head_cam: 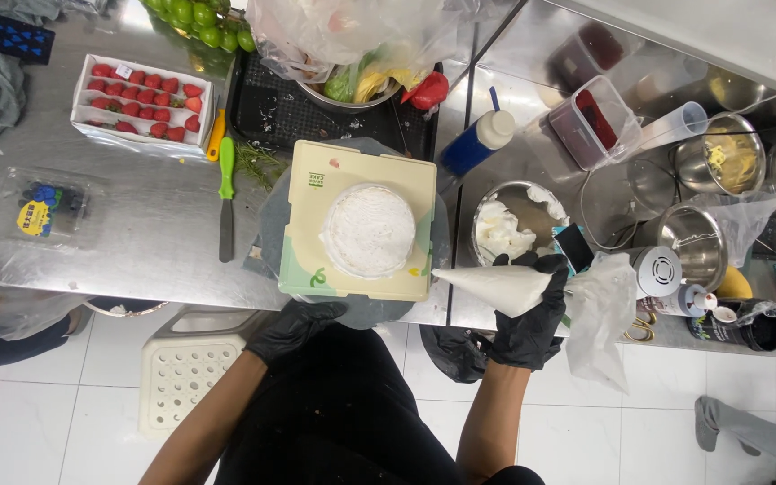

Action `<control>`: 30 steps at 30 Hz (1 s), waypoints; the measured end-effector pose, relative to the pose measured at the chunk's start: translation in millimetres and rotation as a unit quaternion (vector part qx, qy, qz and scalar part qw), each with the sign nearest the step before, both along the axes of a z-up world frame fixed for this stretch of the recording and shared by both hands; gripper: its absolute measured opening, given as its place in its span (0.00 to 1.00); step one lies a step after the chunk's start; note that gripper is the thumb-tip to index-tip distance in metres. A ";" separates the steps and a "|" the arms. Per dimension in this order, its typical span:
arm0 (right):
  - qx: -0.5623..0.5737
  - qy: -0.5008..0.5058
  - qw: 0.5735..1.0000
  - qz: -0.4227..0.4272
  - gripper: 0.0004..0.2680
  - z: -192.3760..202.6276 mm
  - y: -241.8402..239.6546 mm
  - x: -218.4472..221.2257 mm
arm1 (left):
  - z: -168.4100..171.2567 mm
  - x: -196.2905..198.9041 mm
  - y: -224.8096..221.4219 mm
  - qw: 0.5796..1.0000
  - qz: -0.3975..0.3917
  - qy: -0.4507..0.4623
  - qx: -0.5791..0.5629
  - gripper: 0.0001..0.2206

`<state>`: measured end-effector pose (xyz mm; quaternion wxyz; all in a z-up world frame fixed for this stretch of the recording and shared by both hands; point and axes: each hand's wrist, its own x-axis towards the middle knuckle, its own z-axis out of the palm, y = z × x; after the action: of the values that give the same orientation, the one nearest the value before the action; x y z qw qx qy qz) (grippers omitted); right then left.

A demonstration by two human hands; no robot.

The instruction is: Apply and smooth white icing on top of a small cake using a piping bag and a long spatula.

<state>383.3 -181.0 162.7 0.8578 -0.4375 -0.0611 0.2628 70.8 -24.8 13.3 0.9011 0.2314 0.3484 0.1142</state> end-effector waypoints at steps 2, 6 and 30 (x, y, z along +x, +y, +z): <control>0.045 0.071 0.996 0.009 0.09 0.1 -1.2 -3.9 | 25.0 -5.0 6.8 0.996 -0.011 -0.014 0.093 0.14; 0.106 0.128 0.986 0.027 0.09 -28.0 -4.6 -4.7 | 89.0 -10.1 26.2 0.998 0.007 0.066 0.018 0.18; 0.005 -0.019 0.999 -0.042 0.21 -47.5 33.0 -37.2 | 72.5 -21.0 16.6 0.973 0.172 0.040 -0.147 0.36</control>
<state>346.1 -148.1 115.2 0.8691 -0.4401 -0.0603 0.2176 49.8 -8.2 85.9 0.8776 0.0377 0.4313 0.2060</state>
